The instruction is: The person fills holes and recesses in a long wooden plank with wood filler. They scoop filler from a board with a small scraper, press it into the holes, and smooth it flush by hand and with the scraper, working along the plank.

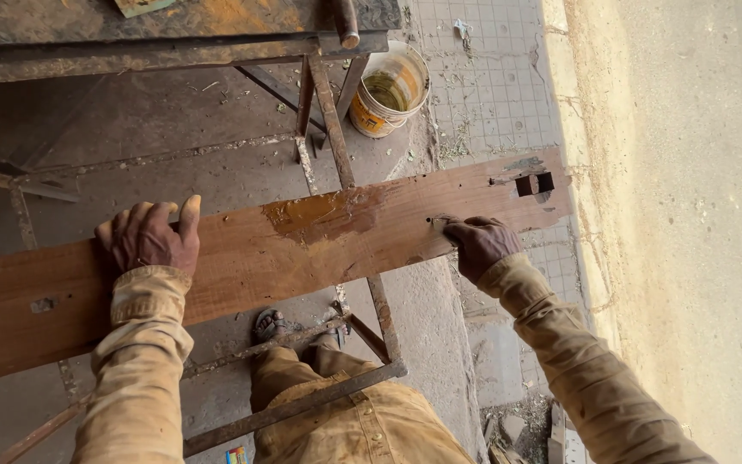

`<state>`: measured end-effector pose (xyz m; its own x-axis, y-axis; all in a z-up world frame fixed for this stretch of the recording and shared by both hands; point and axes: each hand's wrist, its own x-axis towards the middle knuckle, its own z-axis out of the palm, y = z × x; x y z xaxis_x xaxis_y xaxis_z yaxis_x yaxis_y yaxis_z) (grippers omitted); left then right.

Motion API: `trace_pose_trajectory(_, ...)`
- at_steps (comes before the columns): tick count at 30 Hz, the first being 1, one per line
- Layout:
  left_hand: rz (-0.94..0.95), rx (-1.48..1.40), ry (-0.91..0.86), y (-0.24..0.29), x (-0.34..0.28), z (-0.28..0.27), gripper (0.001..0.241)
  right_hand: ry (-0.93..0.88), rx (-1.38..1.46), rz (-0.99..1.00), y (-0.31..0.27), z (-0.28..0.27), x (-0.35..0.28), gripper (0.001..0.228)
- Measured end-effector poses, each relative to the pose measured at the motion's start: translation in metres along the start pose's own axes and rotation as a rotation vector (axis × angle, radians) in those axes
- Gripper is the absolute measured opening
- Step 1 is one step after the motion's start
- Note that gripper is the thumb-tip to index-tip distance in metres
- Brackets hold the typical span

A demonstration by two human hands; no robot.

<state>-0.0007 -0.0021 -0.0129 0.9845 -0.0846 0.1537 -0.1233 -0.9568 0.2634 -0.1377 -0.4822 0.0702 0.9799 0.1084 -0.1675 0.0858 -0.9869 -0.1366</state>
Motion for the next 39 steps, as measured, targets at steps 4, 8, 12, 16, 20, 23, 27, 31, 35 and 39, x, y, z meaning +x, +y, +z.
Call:
trace_pose_trajectory(4, 0.005, -0.002, 0.050, -0.001, -0.001, 0.000, 0.060, -0.117, 0.024, 0.159, -0.015, -0.017, 0.011, 0.034)
trace_pose_trajectory(8, -0.040, -0.027, -0.027, 0.002, 0.001, -0.002, 0.061, -0.253, -0.002, 0.275, -0.034, -0.042, 0.009, 0.033)
trace_pose_trajectory(12, -0.060, -0.064, -0.015, 0.000, 0.002, -0.002, 0.061, -0.252, 0.155, 0.096, -0.006, -0.022, 0.001, 0.030)
trace_pose_trajectory(16, -0.052, -0.035, 0.037, -0.005, 0.001, 0.004, 0.061, -0.166, 0.420, 0.283, 0.018, -0.027, 0.012, 0.027)
trace_pose_trajectory(20, -0.040, -0.050, 0.022, -0.003, 0.002, 0.005, 0.061, -0.012, 0.805, 0.403, 0.064, 0.028, 0.031, 0.016)
trace_pose_trajectory(23, -0.030, -0.029, 0.023, -0.005, 0.000, 0.008, 0.062, 0.011, 1.012, 0.459, 0.042, 0.029, 0.042, 0.023)
trace_pose_trajectory(27, -0.022, -0.039, 0.009, -0.003, 0.000, 0.003, 0.062, 0.009, 0.882, 0.426, 0.046, 0.052, 0.042, 0.024)
trace_pose_trajectory(31, 0.006, -0.045, 0.064, -0.004, 0.000, 0.009, 0.062, -0.082, 0.815, 0.446, 0.014, 0.018, 0.046, 0.028)
trace_pose_trajectory(35, -0.012, -0.019, 0.041, -0.005, 0.000, 0.008, 0.063, -0.124, 0.325, 0.273, -0.021, -0.023, 0.037, 0.026)
trace_pose_trajectory(39, -0.017, -0.031, 0.074, -0.005, -0.002, 0.010, 0.060, -0.129, 0.299, -0.003, -0.001, -0.017, 0.029, 0.033)
